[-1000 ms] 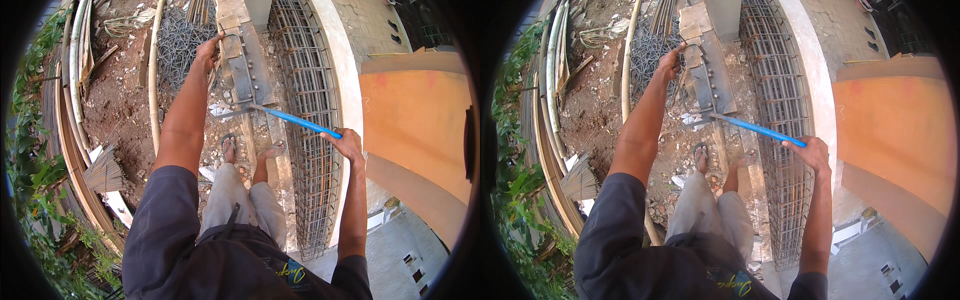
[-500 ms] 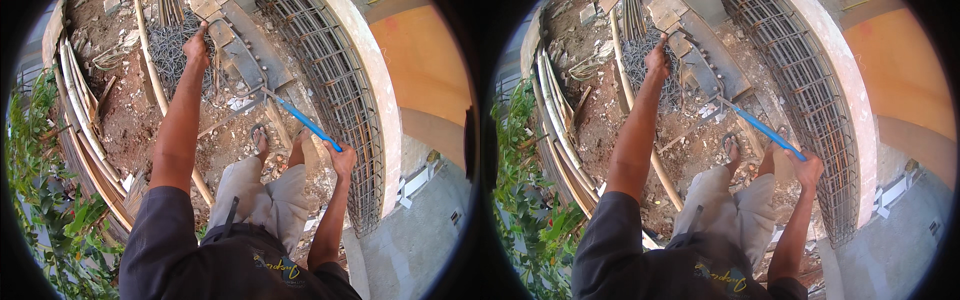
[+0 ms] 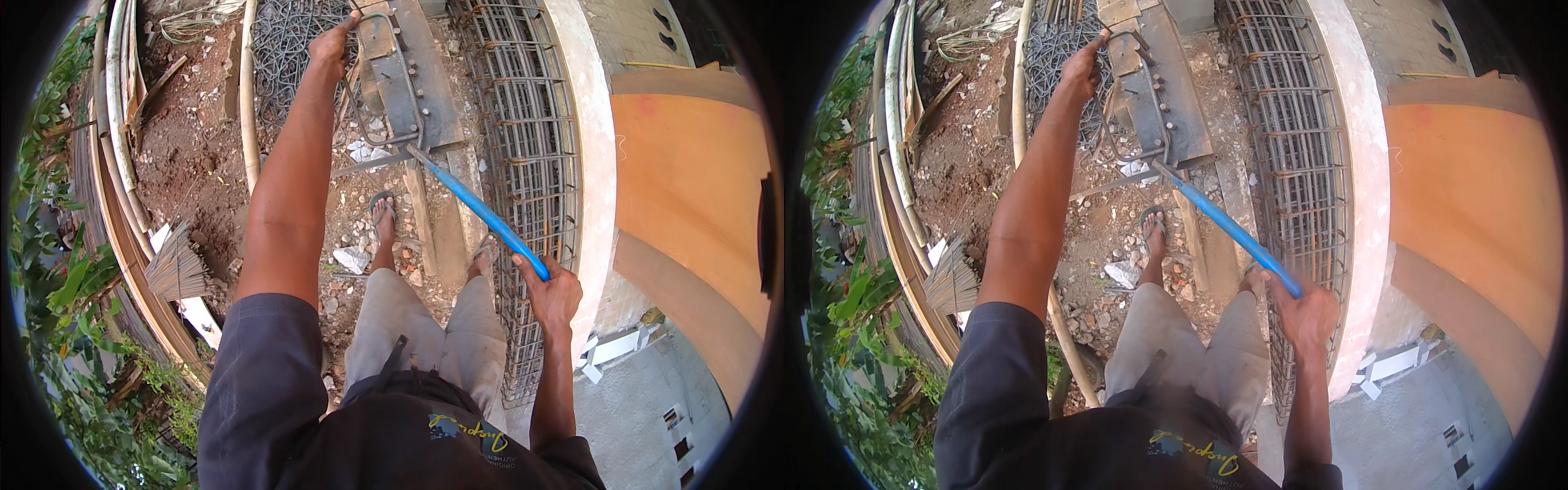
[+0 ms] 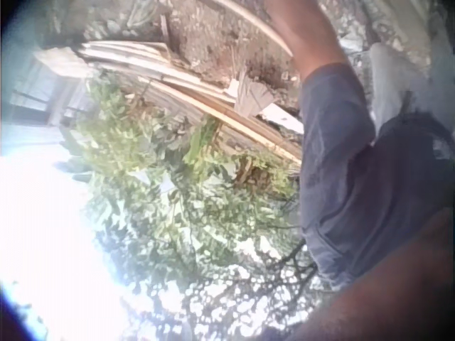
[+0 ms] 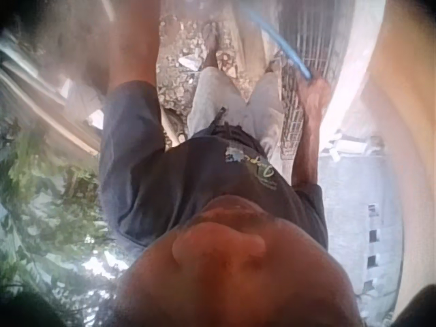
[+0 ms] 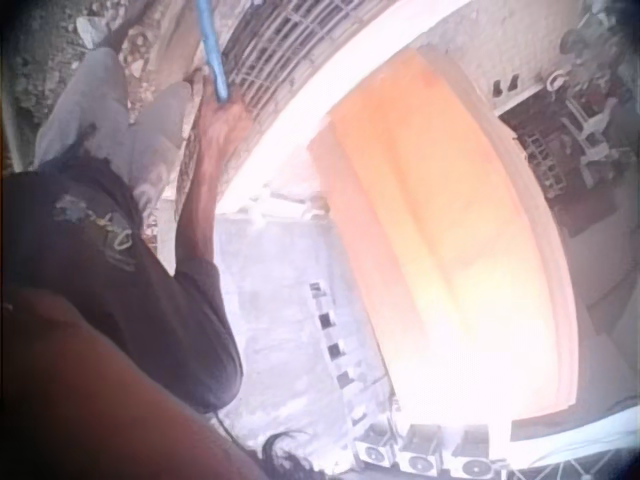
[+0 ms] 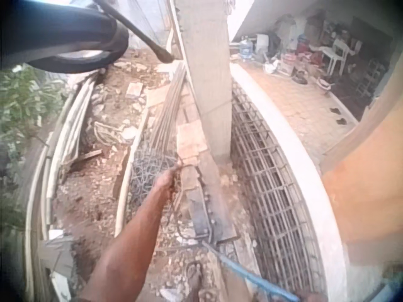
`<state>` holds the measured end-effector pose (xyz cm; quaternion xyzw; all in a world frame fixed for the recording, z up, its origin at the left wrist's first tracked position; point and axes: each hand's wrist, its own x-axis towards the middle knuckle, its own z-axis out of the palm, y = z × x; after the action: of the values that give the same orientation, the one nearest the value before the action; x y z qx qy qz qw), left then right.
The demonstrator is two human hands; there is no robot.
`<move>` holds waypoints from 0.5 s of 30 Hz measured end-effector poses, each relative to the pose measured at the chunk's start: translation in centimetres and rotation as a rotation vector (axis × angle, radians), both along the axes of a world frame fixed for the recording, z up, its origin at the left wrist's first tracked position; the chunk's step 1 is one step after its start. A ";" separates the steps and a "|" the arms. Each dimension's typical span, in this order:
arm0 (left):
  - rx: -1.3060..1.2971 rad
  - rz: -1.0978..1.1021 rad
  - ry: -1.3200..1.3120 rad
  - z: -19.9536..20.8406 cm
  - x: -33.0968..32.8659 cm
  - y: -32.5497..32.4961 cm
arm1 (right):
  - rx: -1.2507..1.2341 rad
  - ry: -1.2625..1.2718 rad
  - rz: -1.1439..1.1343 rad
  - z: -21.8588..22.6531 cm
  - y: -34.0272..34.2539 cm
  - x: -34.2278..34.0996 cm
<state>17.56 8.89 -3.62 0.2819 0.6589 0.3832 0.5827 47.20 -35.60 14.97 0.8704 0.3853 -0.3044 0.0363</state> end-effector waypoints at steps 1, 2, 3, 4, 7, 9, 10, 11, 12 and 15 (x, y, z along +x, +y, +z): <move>-0.007 0.017 0.009 0.1 0.4 -0.4 | -0.003 0.017 0.007 -0.1 0.1 0.3; -0.010 0.029 0.008 0.4 0.9 -0.3 | -0.002 0.013 0.015 -0.4 -0.3 0.3; -0.014 0.046 0.013 0.3 0.8 -0.4 | 0.019 0.023 0.021 -1.1 -1.0 0.3; -0.003 0.039 -0.005 0.4 0.5 -0.5 | 0.039 0.033 0.025 -1.9 -1.8 0.1; 0.019 0.030 0.002 -0.1 0.3 -0.4 | 0.043 0.113 0.013 -0.9 -1.6 0.0; -0.002 0.036 0.017 0.3 0.7 -0.6 | 0.020 0.176 0.008 -0.5 -1.5 0.6; -0.012 0.038 0.025 0.5 0.8 -0.7 | 0.010 0.154 0.033 -0.1 -1.3 0.8; -0.014 0.040 0.028 0.3 0.8 -0.8 | 0.000 0.135 0.060 0.5 -1.0 1.1; -0.016 0.041 0.031 0.1 0.7 -1.0 | -0.010 0.115 0.088 0.9 -0.9 1.4; -0.030 0.056 0.045 0.1 0.6 -1.2 | -0.030 0.143 0.062 0.7 -1.5 1.3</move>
<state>18.20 7.67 -3.56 0.2631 0.6853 0.3828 0.5608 48.51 -37.10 15.64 0.8334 0.4092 -0.3702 0.0311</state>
